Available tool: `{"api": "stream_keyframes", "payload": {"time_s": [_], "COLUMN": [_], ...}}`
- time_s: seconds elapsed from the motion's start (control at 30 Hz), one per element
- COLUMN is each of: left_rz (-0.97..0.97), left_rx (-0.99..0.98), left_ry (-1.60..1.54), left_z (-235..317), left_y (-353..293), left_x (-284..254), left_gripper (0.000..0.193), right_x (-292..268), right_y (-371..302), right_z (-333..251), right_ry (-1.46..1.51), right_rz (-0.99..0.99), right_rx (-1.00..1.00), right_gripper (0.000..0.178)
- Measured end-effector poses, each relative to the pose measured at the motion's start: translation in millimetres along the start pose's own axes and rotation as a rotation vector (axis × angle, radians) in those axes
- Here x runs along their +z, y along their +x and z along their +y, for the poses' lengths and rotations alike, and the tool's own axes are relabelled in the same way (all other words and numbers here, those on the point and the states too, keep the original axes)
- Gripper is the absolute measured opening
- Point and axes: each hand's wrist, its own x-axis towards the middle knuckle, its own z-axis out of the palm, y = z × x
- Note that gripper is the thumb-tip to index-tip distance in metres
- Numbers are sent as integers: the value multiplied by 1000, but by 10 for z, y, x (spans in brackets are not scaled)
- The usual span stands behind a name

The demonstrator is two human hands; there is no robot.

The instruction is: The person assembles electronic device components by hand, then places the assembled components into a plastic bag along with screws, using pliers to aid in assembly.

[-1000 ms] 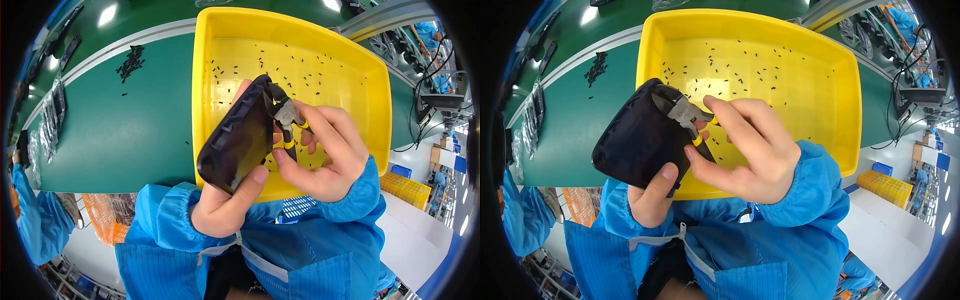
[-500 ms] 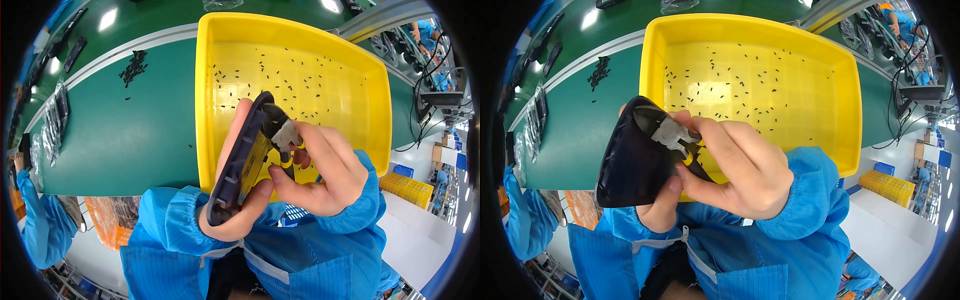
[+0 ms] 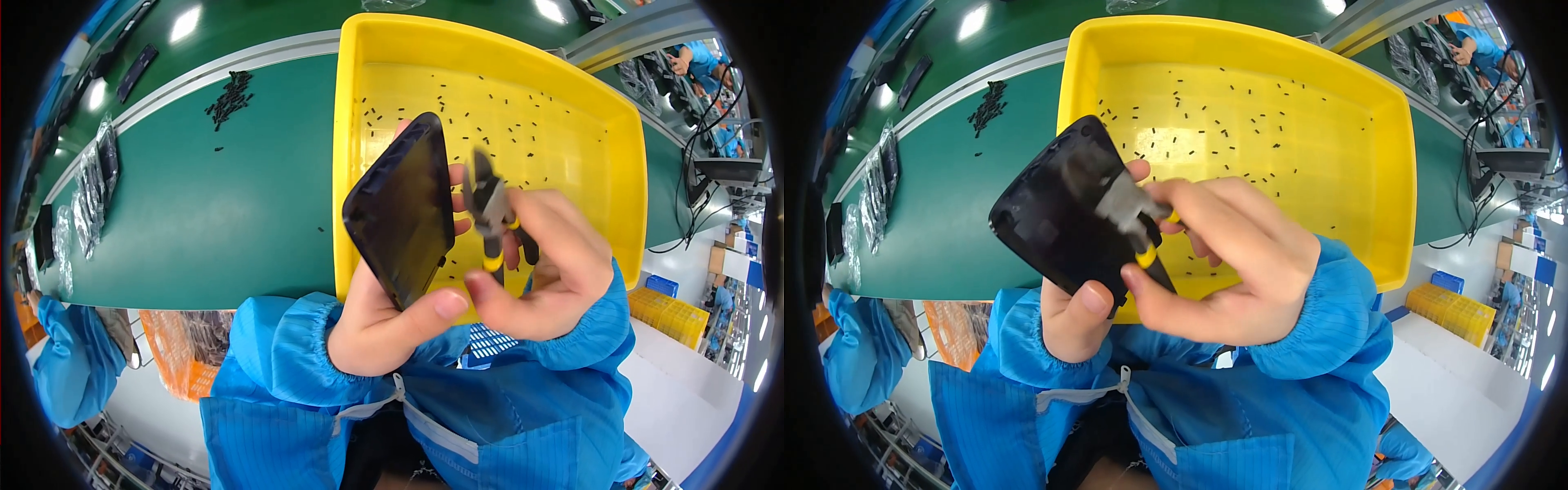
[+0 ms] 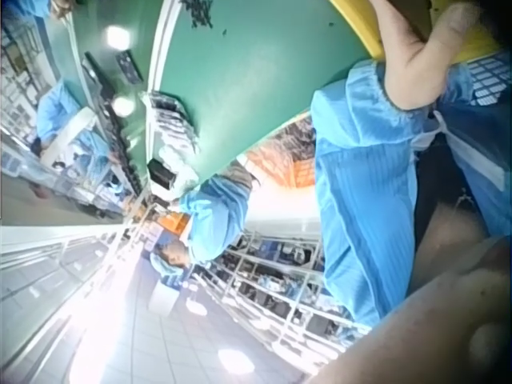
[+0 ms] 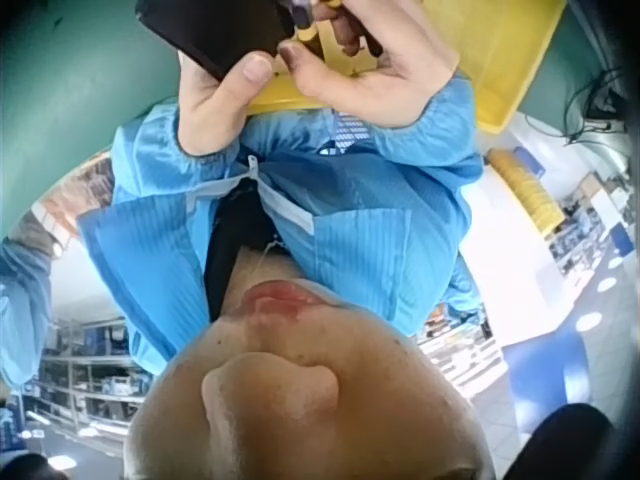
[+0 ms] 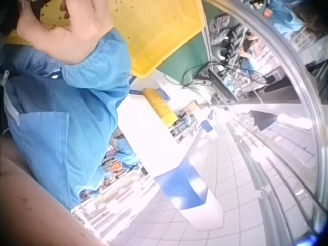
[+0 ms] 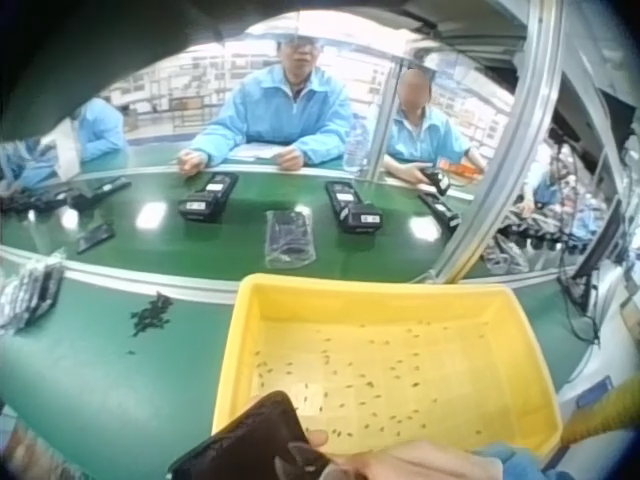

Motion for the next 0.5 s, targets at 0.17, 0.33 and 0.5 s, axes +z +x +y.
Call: {"api": "stream_keyframes", "payload": {"time_s": [0.17,0.33,0.5], "left_rz": [178,172,142], "left_rx": [-29,-53,-75], "left_ry": [-59,-115,-98], "left_z": [-41,-44,-36], "left_y": [23,20,29], "left_x": [130,148,147], "left_gripper": [86,90,93], "right_x": [33,61,67], "right_y": [27,6,4], "right_z": [-41,30,30], "right_ry": [-43,-98,-99], "right_rz": [-119,-108,-96], "right_rx": [-108,-195,-225], "right_gripper": [45,61,57]}}
